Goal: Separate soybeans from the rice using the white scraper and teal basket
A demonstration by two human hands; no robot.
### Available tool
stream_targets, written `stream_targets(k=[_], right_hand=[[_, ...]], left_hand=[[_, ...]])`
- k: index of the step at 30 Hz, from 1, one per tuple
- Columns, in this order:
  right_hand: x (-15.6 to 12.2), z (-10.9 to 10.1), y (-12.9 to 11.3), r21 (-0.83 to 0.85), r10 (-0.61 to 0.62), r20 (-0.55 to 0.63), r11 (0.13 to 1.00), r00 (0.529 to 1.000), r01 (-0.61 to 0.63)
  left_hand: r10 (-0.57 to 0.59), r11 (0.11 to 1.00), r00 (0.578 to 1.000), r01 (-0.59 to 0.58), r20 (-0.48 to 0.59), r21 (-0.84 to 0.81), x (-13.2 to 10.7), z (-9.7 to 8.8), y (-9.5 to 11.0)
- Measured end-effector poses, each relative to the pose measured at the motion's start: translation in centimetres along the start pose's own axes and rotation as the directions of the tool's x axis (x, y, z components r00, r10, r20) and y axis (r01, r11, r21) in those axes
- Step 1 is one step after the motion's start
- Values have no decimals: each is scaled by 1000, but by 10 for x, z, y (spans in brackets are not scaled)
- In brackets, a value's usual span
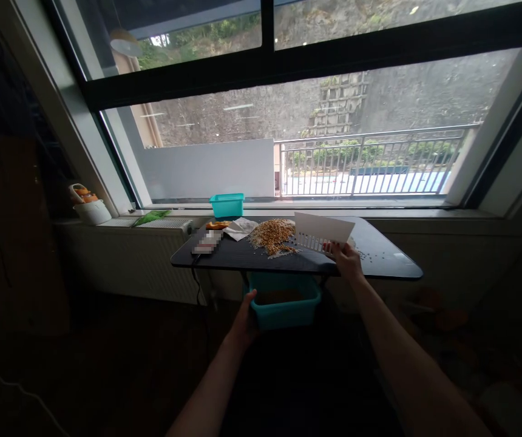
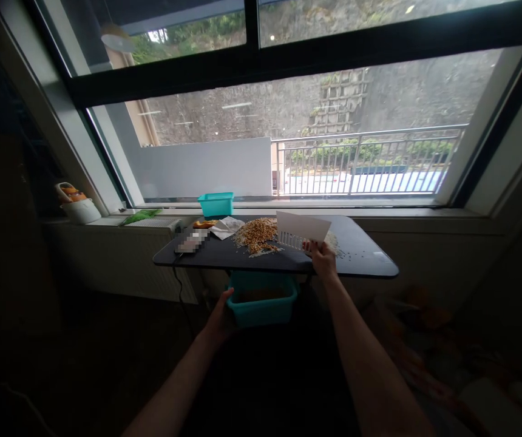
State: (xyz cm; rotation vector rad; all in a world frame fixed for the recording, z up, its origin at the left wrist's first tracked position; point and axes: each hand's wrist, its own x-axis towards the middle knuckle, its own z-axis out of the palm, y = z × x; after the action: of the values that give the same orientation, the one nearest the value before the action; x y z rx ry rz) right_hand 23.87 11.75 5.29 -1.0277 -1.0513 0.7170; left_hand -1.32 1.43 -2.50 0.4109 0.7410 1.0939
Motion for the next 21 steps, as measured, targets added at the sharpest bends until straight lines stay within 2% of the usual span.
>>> stream_targets(k=[7,15,21], right_hand=[[1,-5,8,6,2,29,1000,1000,-2],[-1,-4,3,-69,-5,62,998,998,10],[0,-4,4,-21,24,79,1000,997,-23]], left_hand=[[-48,999,999,48,8,4,-3,-3,-6],[-26,998,995,31,-94,48,9,-8,-3],[-51,994,989,65,-142,93,8,-8,-1]])
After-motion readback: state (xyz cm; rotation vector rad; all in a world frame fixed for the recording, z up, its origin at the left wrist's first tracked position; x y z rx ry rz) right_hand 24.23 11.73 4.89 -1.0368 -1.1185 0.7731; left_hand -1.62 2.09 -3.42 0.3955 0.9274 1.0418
